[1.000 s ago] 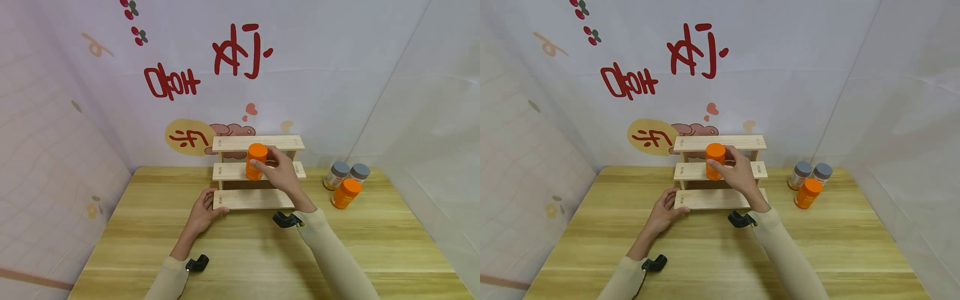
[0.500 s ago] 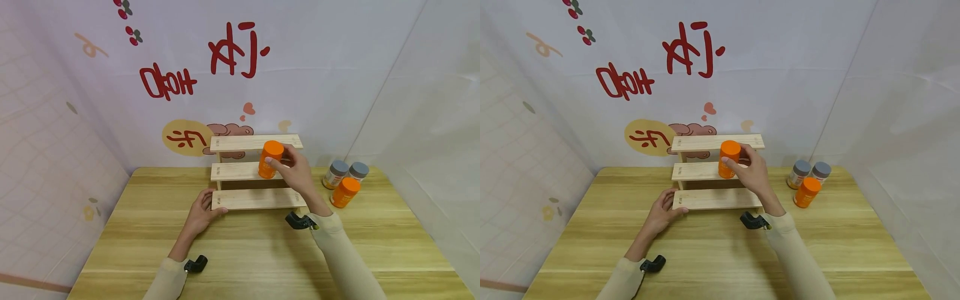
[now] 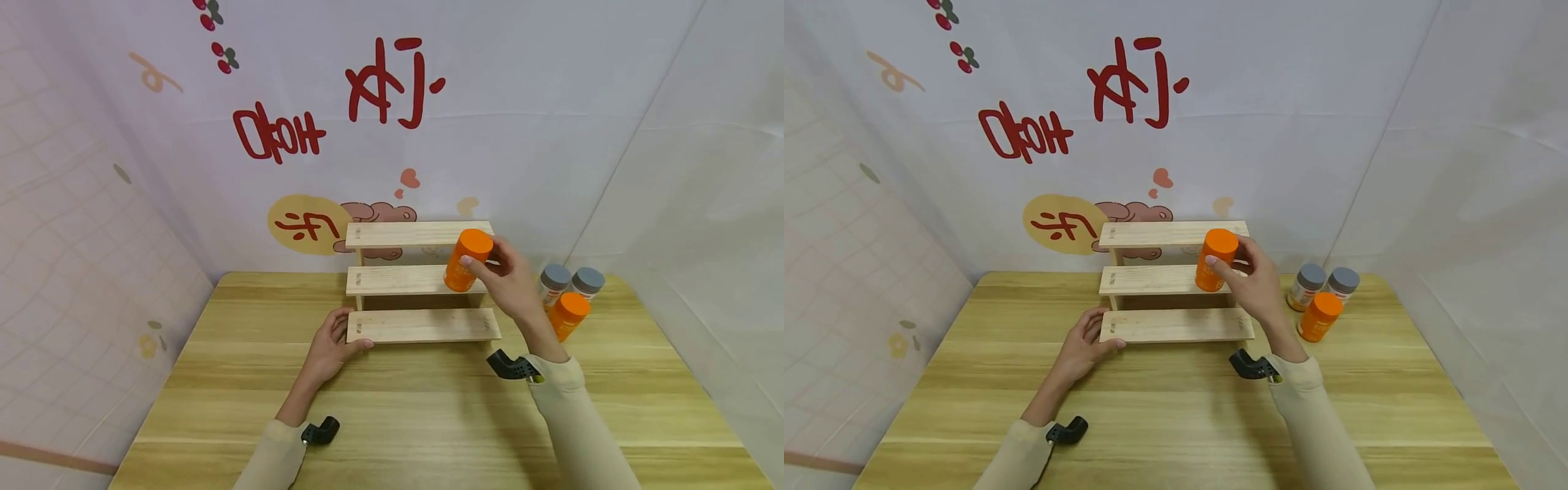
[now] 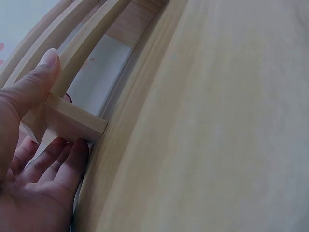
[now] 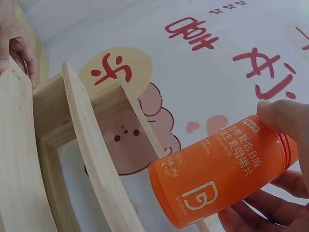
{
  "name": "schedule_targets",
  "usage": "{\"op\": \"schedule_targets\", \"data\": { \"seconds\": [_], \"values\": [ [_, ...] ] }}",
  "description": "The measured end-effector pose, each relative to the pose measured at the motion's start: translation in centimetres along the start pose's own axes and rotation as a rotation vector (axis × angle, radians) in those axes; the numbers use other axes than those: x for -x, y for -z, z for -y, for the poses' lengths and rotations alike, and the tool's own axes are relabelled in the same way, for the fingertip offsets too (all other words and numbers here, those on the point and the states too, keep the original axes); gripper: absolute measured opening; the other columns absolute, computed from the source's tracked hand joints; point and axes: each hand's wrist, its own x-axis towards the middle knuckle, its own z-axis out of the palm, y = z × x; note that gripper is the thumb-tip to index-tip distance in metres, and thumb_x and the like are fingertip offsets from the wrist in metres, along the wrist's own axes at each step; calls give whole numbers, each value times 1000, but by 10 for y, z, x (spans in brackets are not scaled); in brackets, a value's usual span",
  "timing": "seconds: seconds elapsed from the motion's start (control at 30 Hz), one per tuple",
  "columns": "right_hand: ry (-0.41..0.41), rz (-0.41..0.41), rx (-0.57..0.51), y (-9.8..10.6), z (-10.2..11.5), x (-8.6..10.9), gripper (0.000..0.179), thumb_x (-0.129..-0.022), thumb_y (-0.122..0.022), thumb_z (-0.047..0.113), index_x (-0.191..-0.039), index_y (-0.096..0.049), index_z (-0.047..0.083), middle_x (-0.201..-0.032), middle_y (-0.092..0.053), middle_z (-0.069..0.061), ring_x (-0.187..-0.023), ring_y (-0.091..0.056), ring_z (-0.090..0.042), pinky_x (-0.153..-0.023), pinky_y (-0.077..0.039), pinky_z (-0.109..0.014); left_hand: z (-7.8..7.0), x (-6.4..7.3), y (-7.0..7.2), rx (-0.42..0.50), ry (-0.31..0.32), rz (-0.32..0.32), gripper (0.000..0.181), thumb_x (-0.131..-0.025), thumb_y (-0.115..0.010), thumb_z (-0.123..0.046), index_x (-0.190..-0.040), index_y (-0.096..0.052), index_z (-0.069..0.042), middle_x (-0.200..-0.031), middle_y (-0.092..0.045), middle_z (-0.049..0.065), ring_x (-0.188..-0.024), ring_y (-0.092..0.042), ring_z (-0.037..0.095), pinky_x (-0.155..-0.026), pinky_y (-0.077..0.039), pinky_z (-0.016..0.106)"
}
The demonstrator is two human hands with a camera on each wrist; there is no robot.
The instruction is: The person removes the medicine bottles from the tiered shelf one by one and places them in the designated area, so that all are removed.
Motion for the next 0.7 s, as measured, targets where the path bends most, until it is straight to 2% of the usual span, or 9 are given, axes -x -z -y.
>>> {"op": "schedule_targets", "data": {
  "seconds": [0.17, 0.37, 0.53, 0.7],
  "values": [
    [-13, -44, 24, 10, 2, 5, 54, -96, -73, 38, -143, -56, 17, -131, -63, -5, -121, -62, -17, -97, -51, -13, 0, 1, 0, 2, -7, -1, 89, -79, -89, -11, -151, -37, -5, -150, -50, 12, -144, -48, 26, -108, -49, 34],
    [-30, -71, 5, 23, 2, 11, 51, -97, -72, 35, -142, -56, 18, -130, -63, 0, -117, -61, -9, -96, -51, -13, 0, 0, 0, -3, -11, 7, 88, -80, -89, -13, -151, -38, -5, -150, -49, 12, -144, -47, 26, -112, -47, 38],
    [-44, -116, 25, 34, 0, 15, 49, -97, -72, 37, -140, -57, 19, -126, -65, 5, -114, -62, -8, -94, -51, -12, 1, -1, 1, -19, -16, -1, 85, -79, -90, -15, -149, -40, -9, -150, -50, 11, -144, -47, 26, -110, -47, 31],
    [-20, -158, 32, 46, -2, 19, 47, -98, -72, 30, -140, -59, 13, -120, -66, 13, -110, -64, -5, -94, -51, -11, -1, -1, 1, -18, -15, 2, 88, -79, -91, -17, -150, -40, -8, -150, -50, 10, -144, -48, 26, -105, -48, 25]
  ]
}}
